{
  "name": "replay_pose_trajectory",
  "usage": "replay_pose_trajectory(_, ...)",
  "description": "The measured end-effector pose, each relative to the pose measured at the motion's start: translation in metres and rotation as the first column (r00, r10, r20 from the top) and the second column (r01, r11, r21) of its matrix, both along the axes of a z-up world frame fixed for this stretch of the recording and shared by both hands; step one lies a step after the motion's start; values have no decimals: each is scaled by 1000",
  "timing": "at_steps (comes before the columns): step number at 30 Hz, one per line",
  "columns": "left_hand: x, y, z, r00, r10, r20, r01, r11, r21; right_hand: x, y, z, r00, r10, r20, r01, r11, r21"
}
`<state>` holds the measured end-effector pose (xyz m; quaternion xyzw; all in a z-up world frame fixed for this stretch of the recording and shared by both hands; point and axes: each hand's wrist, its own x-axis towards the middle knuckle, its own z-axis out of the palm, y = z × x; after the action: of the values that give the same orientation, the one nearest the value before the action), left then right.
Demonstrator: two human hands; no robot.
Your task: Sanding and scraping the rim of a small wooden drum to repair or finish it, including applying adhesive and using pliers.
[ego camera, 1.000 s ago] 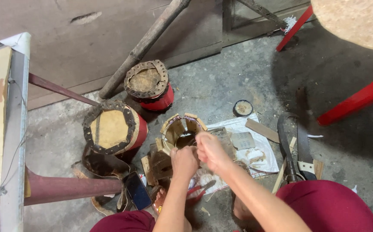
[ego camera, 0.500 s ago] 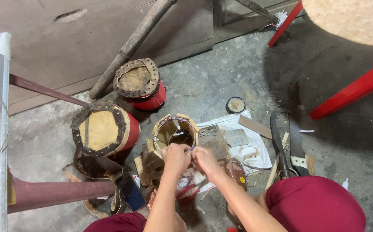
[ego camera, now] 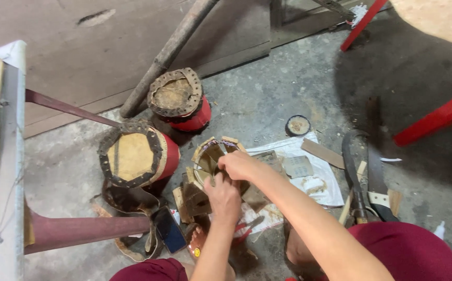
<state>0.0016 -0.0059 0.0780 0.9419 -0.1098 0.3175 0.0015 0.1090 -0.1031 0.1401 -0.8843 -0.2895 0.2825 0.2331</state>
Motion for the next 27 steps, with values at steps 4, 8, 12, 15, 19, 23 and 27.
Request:
replay_pose_trajectory(4, -7, -3, 11, 999, -22, 22, 23, 999, -30, 33, 58, -104, 978, 206, 12, -189, 919, -346)
replay_pose_trajectory(8, -9, -2, 9, 1000, -21, 2, 21, 995, -95, 31, 73, -87, 925, 285, -250, -378, 752, -540)
replay_pose_trajectory(12, -7, -1, 14, 999, -38, 8, 39, 990, -135, 27, 65, -56, 916, 345, -205, -398, 713, -577)
replay_pose_trajectory(15, -4, 2, -6, 999, -27, 30, 31, 991, -133, 26, 54, -69, 940, 334, 73, -235, 785, -573)
replay_pose_trajectory(19, -6, 5, -10, 999, -37, -2, 36, 988, -153, 22, 31, -58, 894, 383, 231, -199, 803, -561)
replay_pose_trajectory(23, -11, 9, -13, 998, -46, -45, 31, 957, -290, 25, 5, 2, 884, 380, 272, -323, 917, -234)
replay_pose_trajectory(27, -15, 18, -2, 997, 78, -11, -77, 950, -303, 25, -28, -24, 972, 229, -48, -218, 961, 171)
